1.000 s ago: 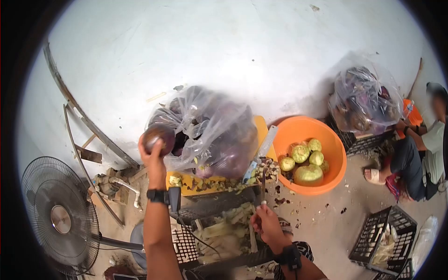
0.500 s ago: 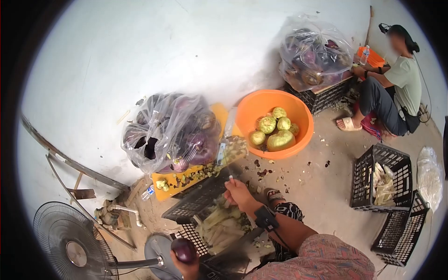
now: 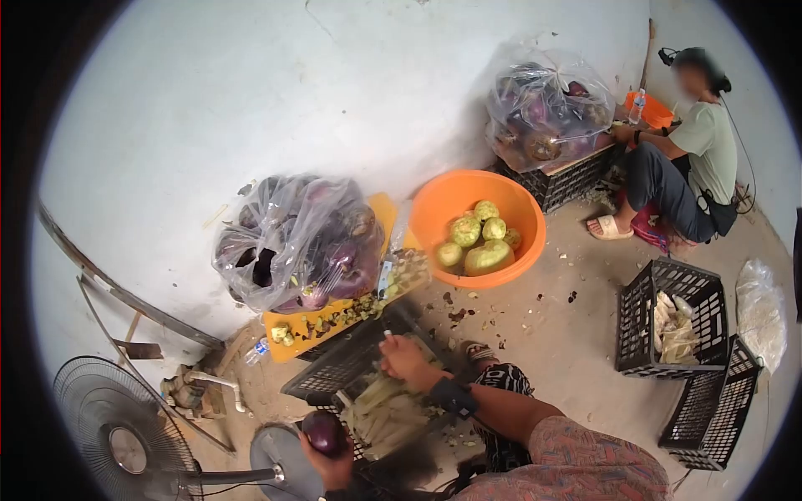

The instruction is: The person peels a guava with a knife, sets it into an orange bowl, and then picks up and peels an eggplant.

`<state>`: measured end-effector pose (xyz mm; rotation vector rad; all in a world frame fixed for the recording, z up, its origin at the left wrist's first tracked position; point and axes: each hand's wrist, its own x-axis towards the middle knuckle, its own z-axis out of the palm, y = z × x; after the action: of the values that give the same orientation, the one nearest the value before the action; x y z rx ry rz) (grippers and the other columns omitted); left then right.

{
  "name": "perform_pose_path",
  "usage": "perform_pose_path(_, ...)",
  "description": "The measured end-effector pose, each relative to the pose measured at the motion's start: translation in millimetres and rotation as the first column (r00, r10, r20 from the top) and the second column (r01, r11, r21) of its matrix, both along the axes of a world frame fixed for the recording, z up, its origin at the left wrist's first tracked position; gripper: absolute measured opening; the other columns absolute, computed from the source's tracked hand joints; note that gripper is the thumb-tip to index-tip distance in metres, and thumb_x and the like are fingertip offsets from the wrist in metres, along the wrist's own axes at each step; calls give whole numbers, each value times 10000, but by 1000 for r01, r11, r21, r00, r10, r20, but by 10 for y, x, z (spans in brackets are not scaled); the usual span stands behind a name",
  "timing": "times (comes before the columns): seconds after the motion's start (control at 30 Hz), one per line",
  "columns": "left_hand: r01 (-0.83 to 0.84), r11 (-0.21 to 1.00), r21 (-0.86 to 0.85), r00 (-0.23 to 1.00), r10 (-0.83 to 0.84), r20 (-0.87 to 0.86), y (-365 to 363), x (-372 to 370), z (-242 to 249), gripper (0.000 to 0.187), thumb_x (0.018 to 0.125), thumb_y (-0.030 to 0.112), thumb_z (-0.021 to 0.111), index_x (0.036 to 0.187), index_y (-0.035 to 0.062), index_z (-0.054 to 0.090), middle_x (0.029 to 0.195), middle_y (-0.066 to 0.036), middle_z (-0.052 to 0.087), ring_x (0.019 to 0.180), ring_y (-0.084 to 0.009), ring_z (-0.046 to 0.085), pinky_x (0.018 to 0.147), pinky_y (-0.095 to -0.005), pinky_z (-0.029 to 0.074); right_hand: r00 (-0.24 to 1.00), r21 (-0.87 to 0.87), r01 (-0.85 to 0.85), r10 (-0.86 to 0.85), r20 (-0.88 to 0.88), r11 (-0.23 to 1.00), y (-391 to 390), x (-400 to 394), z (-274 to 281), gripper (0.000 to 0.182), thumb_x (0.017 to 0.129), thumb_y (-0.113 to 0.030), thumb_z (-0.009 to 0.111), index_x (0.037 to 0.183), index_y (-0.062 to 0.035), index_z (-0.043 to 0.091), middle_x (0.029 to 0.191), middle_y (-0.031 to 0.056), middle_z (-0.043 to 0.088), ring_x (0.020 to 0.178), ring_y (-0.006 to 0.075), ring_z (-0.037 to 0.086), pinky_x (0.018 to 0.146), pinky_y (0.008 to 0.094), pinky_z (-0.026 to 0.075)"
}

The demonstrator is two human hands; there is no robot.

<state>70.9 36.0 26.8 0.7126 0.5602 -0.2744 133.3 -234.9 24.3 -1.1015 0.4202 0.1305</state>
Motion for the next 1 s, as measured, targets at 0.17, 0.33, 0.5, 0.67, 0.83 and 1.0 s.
perform_pose_path(0.17,186,981,52,982,-188,16,-543,400,-66,559,806,632,527,1134,179,543,1024,-65,628,910,-283,605,650,-401,497,977,-275,2,57,207,961,242,12,-2,253,928,-291,514,897,-41,534,659,88,592,528,182,549,520,338,436)
perform_pose_path(0.33,219,968,121,968,-231,96,-948,453,-260,552,887,582,435,1217,145,502,1114,-80,597,961,-261,615,769,-419,520,988,-437,-13,79,131,899,252,-100,-67,266,912,-254,533,942,9,550,756,85,563,699,168,532,665,324,435)
perform_pose_path(0.5,262,964,51,954,-266,134,-1005,293,-330,623,863,654,397,1204,144,509,1184,-77,565,1065,-239,562,837,-417,482,982,-486,-88,158,105,870,162,-298,-96,263,915,-243,531,934,18,548,780,60,580,712,139,523,678,330,437)
perform_pose_path(0.67,186,982,34,964,-189,185,-1120,312,-196,576,933,562,352,1247,98,486,1217,-108,542,1135,-266,531,991,-444,414,983,-326,74,-14,183,943,92,-274,-174,303,907,-236,542,751,-4,426,620,39,391,596,112,351,551,321,352)
perform_pose_path(0.83,190,981,37,957,-193,215,-1020,342,-280,560,943,539,348,1243,90,499,1221,-101,546,1144,-262,524,996,-433,406,967,-280,49,25,254,959,180,-231,-322,302,913,-234,545,739,-16,430,620,32,391,598,99,359,547,315,353)
perform_pose_path(1.0,160,986,38,961,-165,223,-971,327,-89,536,948,520,359,1212,81,515,1184,-95,568,1097,-252,550,964,-417,430,963,-406,25,87,254,913,241,-243,-93,270,901,-232,560,761,-19,472,637,58,460,588,132,422,562,334,374)
